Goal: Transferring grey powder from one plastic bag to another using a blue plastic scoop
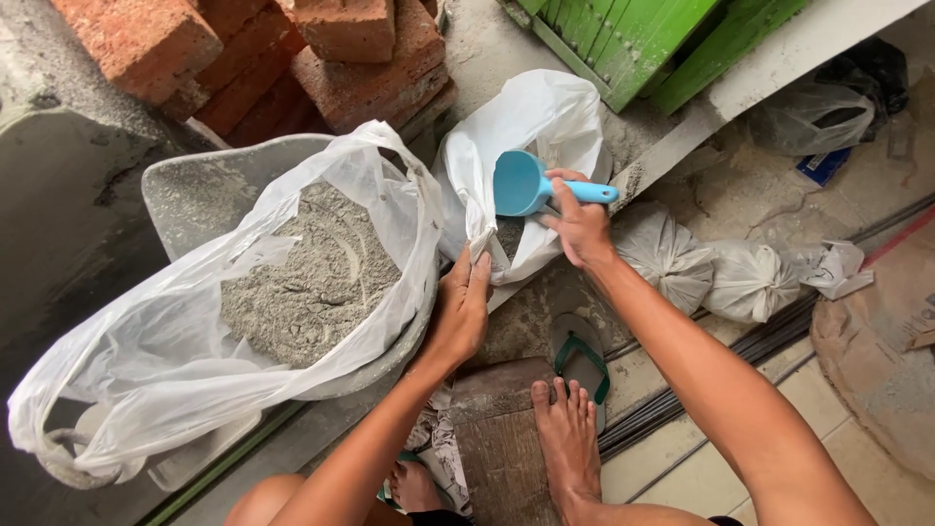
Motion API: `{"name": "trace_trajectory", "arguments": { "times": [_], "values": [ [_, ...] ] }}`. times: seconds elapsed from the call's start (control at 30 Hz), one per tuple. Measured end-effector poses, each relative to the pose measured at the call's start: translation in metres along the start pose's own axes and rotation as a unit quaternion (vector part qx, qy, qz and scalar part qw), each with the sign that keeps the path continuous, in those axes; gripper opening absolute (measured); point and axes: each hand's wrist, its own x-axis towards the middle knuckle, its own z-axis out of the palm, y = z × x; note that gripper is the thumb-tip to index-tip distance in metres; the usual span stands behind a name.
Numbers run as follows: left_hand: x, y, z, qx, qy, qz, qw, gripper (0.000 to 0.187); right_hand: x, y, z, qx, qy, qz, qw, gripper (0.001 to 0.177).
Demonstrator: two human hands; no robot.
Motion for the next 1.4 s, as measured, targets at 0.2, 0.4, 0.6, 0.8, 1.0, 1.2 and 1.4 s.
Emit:
{"name": "trace_trajectory", "arguments": {
  "times": [0.2, 0.4, 0.6, 0.8, 1.0, 1.2, 1.4],
  "values": [
    [-0.004, 0.013, 0.0, 0.03, -0.006, -0.045, 0.999, 0.055, 0.008, 0.02, -0.025, 0.132, -0.041, 0.045, 0.989, 0.038],
    [-0.007, 0.036, -0.004, -0.038, -0.018, -0.104, 0.994, 0.067, 0.013, 0.016, -0.072, 0.153, -0.048, 0.037, 0.986, 0.037],
    [0.017, -0.026, 0.001, -0.134, 0.0, -0.096, 0.986, 0.068, -0.015, -0.032, -0.122, 0.133, -0.02, -0.003, 0.991, 0.04],
    [-0.007, 0.031, -0.001, -0.083, -0.045, -0.071, 0.993, 0.066, -0.048, -0.086, -0.148, 0.139, -0.001, -0.008, 0.99, 0.046],
    [-0.057, 0.097, -0.008, 0.049, -0.101, -0.069, 0.991, 0.094, -0.094, -0.173, -0.118, 0.104, -0.016, -0.061, 0.993, 0.054],
    [-0.108, 0.108, -0.045, 0.229, -0.104, 0.126, 0.96, 0.027, -0.133, -0.232, -0.055, 0.087, -0.057, -0.085, 0.991, 0.055],
    [-0.155, 0.148, -0.12, 0.209, 0.043, 0.229, 0.95, 0.026, -0.165, -0.246, 0.0, 0.127, -0.151, -0.066, 0.978, 0.052]
  ]
}}
